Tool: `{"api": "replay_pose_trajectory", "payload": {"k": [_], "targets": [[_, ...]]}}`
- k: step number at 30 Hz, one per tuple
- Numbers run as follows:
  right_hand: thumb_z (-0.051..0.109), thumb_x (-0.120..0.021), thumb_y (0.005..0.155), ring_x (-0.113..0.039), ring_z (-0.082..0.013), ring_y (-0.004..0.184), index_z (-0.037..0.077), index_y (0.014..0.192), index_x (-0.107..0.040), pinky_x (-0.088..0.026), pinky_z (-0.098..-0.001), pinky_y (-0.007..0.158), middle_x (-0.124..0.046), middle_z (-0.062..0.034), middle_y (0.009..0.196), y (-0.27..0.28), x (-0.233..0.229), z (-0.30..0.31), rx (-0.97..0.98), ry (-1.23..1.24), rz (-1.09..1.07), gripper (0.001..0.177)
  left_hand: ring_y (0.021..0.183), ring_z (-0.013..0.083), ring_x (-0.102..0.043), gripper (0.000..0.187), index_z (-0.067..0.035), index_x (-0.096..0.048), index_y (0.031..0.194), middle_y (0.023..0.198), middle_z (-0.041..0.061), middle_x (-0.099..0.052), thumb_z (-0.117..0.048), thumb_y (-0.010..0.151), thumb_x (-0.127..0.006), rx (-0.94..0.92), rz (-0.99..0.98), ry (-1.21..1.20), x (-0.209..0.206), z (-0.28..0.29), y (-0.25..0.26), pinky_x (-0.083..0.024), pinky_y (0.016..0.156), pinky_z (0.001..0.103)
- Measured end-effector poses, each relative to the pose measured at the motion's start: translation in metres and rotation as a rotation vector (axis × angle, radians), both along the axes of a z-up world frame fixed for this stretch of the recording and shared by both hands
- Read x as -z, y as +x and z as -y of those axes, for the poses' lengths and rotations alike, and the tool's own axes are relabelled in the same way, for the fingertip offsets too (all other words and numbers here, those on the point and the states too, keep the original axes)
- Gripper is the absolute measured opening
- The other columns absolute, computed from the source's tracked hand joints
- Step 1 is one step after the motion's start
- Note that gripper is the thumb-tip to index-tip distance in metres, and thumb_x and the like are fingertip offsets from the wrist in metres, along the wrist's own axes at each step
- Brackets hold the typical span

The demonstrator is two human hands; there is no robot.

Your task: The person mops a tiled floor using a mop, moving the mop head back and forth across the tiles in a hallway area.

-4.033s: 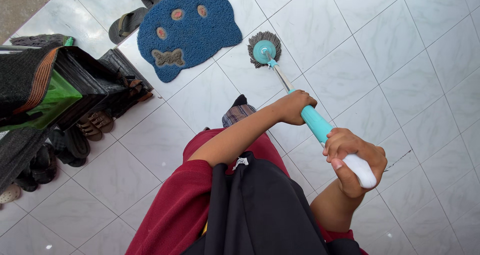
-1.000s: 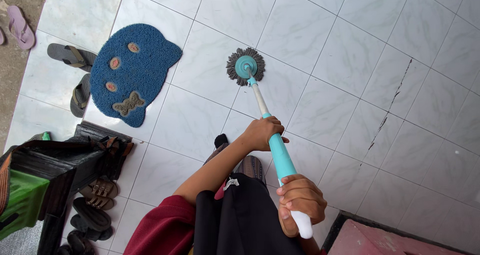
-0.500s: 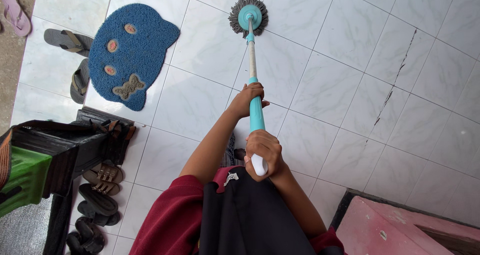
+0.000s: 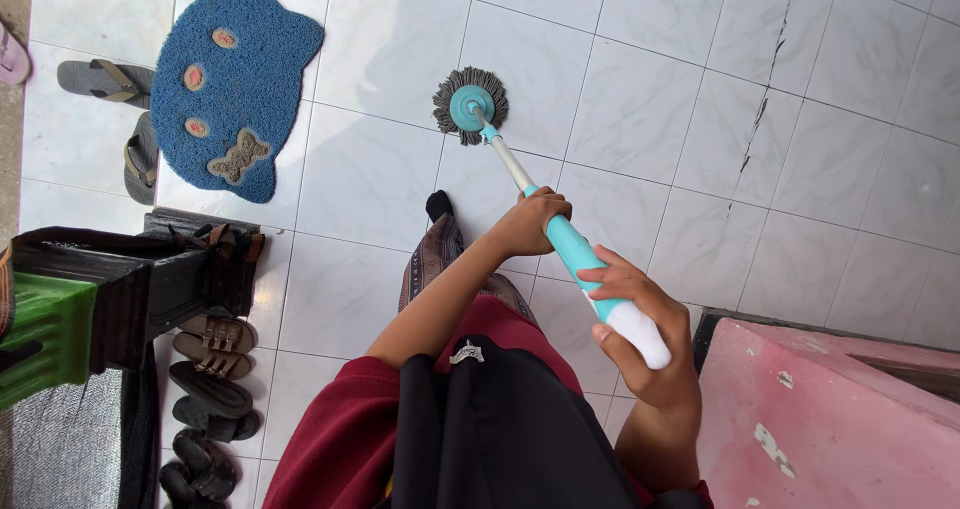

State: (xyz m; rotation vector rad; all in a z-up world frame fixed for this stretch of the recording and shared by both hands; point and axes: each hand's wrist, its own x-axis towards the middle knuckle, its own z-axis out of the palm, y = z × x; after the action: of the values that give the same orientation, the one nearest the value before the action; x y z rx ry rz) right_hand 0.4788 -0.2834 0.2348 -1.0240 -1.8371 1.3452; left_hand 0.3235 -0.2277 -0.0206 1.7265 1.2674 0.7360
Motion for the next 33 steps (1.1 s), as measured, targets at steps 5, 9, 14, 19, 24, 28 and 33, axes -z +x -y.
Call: {"api": "replay_pose_trajectory", "payload": {"k": [5, 9, 14, 19, 24, 28, 33], "targets": [[-0.005, -0.064, 0.075, -0.042, -0.0457, 0.151, 0.005, 0.098, -0.06, -0.037, -0.0579, 0.117, -0.067, -0.026, 0.131, -0.013, 0.013, 0.002, -0.081, 0.009, 0.055, 0.025, 0.104, 0.029, -0.061, 0.02, -0.008, -0.064, 0.085, 0.091, 0.003, -0.067, -0.015, 0.07, -0.075, 0.083, 0.062, 0.055, 0.019, -0.009, -0.021, -0.052, 0.086, 0.061], [-0.005, -0.061, 0.074, -0.043, -0.0468, 0.153, 0.008, 0.096, -0.056, -0.038, -0.0593, 0.119, -0.07, -0.0218, 0.121, -0.022, 0.031, -0.007, -0.074, 0.042, -0.085, 0.026, 0.105, 0.0285, -0.062, 0.019, -0.008, -0.064, 0.082, 0.087, 0.003, -0.066, -0.016, 0.07, -0.077, 0.091, 0.051, 0.024, 0.019, -0.023, -0.031, -0.051, 0.085, 0.06], [-0.003, -0.062, 0.068, -0.059, -0.0448, 0.137, 0.011, 0.091, -0.056, -0.047, -0.06, 0.115, -0.07, -0.0205, 0.119, -0.04, 0.06, -0.032, 0.023, 0.011, -0.115, 0.027, 0.101, 0.0279, -0.061, 0.032, -0.007, -0.064, 0.077, 0.083, 0.003, -0.066, -0.032, 0.08, -0.084, 0.09, 0.044, 0.0, 0.027, -0.066, -0.048, -0.047, 0.092, 0.061], [-0.004, -0.059, 0.068, -0.05, -0.0485, 0.146, 0.009, 0.092, -0.053, -0.047, -0.0605, 0.113, -0.071, -0.0147, 0.107, -0.093, 0.105, -0.085, -0.003, 0.163, -0.13, 0.027, 0.102, 0.0276, -0.062, 0.034, -0.006, -0.065, 0.076, 0.084, 0.004, -0.065, -0.032, 0.079, -0.086, 0.063, 0.026, 0.032, 0.059, -0.126, -0.1, -0.046, 0.099, 0.061], [-0.004, -0.064, 0.068, -0.052, -0.0458, 0.139, 0.008, 0.089, -0.054, -0.052, -0.0545, 0.103, -0.068, -0.0126, 0.105, -0.173, 0.165, -0.152, -0.068, 0.2, -0.088, 0.026, 0.125, 0.0284, -0.057, 0.034, -0.009, -0.061, 0.082, 0.099, 0.003, -0.064, -0.033, 0.08, -0.085, 0.052, 0.019, 0.034, 0.102, -0.198, -0.182, -0.054, 0.105, 0.056], [-0.004, -0.065, 0.066, -0.057, -0.0363, 0.134, 0.007, 0.086, -0.054, -0.053, -0.051, 0.107, -0.066, -0.0086, 0.101, -0.208, 0.193, -0.198, -0.141, 0.22, 0.0, 0.025, 0.149, 0.0302, -0.032, 0.039, -0.011, -0.061, 0.097, 0.124, 0.001, -0.06, -0.028, 0.075, -0.088, 0.057, -0.289, -0.112, 0.116, -0.242, -0.226, -0.038, 0.106, 0.07], [-0.004, -0.063, 0.066, -0.059, -0.0346, 0.132, 0.005, 0.084, -0.053, -0.053, -0.0507, 0.108, -0.064, -0.0065, 0.095, -0.194, 0.189, -0.208, -0.097, 0.216, 0.048, 0.022, 0.152, 0.0302, -0.028, 0.047, -0.012, -0.059, 0.101, 0.129, 0.001, -0.059, -0.032, 0.071, -0.089, 0.074, -0.332, -0.13, 0.111, -0.258, -0.216, -0.037, 0.11, 0.071]]}}
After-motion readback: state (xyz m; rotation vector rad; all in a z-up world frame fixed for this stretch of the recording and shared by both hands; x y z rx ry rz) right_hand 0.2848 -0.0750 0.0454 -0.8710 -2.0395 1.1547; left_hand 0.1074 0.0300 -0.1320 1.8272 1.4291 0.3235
